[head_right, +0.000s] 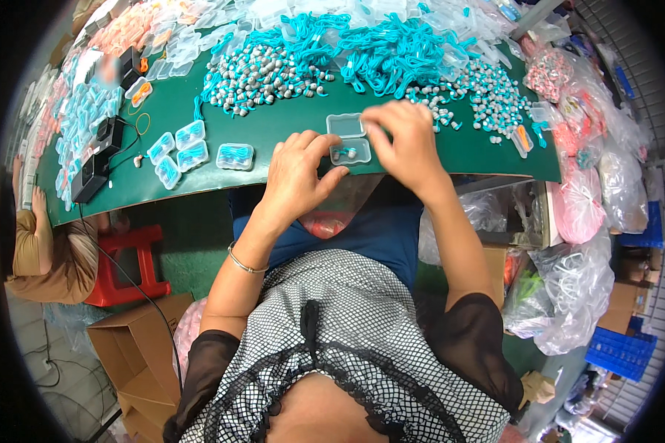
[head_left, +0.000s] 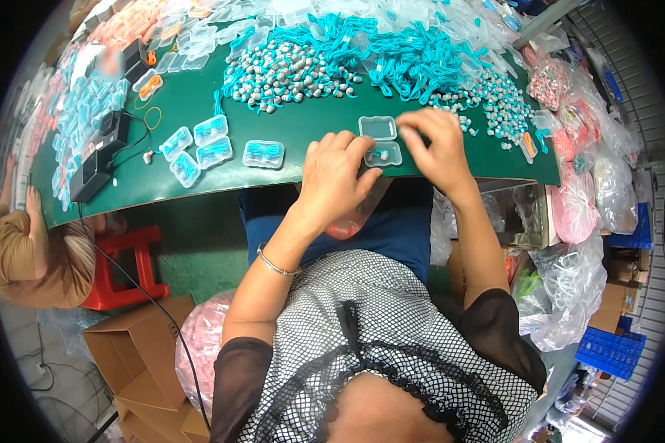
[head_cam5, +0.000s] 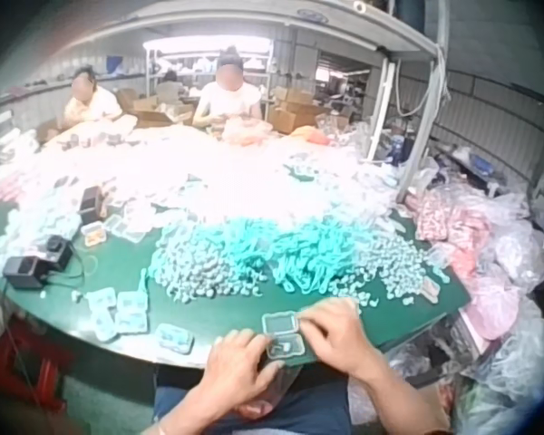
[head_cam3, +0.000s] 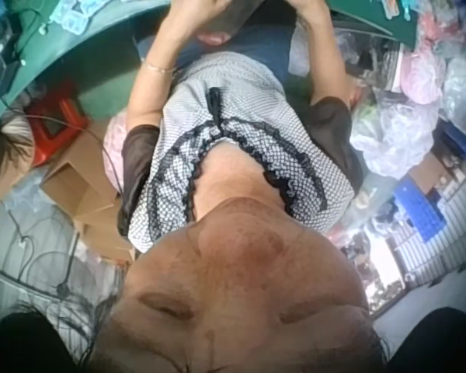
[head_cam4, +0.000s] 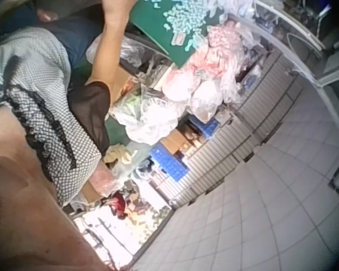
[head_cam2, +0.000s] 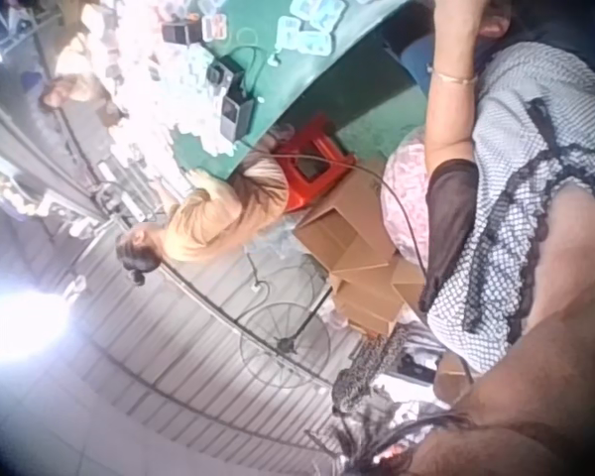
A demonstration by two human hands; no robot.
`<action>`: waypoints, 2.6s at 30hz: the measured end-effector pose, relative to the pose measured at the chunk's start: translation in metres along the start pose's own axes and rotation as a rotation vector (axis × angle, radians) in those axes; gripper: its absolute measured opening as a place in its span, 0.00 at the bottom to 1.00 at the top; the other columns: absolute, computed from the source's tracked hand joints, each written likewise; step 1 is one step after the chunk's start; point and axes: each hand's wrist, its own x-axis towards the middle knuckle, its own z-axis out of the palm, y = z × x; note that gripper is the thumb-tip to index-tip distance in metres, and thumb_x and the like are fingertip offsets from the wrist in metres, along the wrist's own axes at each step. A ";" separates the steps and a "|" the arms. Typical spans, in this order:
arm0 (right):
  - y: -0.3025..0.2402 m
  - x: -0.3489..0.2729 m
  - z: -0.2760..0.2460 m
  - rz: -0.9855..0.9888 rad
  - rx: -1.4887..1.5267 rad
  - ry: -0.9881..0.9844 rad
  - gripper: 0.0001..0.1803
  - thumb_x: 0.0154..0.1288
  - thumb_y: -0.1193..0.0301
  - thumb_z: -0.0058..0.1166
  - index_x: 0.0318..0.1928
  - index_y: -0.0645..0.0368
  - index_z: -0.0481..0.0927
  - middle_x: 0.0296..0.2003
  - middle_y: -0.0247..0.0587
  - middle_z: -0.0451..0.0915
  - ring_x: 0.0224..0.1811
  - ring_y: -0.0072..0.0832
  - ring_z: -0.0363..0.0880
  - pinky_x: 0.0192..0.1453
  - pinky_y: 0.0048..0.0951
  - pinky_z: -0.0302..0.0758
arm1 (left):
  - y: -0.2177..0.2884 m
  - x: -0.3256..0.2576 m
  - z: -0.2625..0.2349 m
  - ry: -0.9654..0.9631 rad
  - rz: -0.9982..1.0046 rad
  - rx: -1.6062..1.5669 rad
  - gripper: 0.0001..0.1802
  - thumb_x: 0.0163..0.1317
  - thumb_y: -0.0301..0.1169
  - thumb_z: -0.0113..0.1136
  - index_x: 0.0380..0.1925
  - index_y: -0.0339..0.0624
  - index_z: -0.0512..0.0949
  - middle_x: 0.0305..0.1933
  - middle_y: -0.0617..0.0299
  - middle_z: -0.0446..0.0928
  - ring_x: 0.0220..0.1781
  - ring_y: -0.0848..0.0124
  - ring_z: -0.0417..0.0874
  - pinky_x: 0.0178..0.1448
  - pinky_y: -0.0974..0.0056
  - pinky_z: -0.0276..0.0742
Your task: Packaging small components or accessories into individual plastic cases on a factory assembly line.
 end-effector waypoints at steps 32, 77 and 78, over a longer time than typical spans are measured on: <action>-0.010 -0.013 -0.003 0.179 0.310 -0.168 0.07 0.57 0.79 0.63 0.38 0.60 0.83 0.32 0.36 0.82 0.35 0.26 0.79 0.41 0.28 0.72 | -0.003 0.005 -0.003 -0.093 -0.059 -0.067 0.28 0.47 0.35 0.75 0.50 0.44 0.79 0.37 0.62 0.77 0.43 0.60 0.78 0.47 0.55 0.69; -0.024 -0.020 0.022 0.000 0.368 -0.153 0.12 0.59 0.77 0.62 0.45 0.62 0.81 0.40 0.47 0.81 0.41 0.42 0.81 0.44 0.38 0.77 | -0.019 -0.010 -0.010 0.135 0.189 -0.150 0.12 0.59 0.35 0.66 0.36 0.39 0.79 0.31 0.56 0.74 0.35 0.55 0.77 0.38 0.53 0.71; -0.027 -0.017 0.024 0.004 0.394 -0.176 0.12 0.60 0.77 0.62 0.45 0.62 0.82 0.40 0.47 0.81 0.42 0.42 0.81 0.45 0.38 0.78 | -0.020 -0.011 -0.016 0.139 0.187 -0.143 0.12 0.59 0.35 0.66 0.36 0.39 0.79 0.31 0.56 0.74 0.35 0.55 0.77 0.38 0.53 0.71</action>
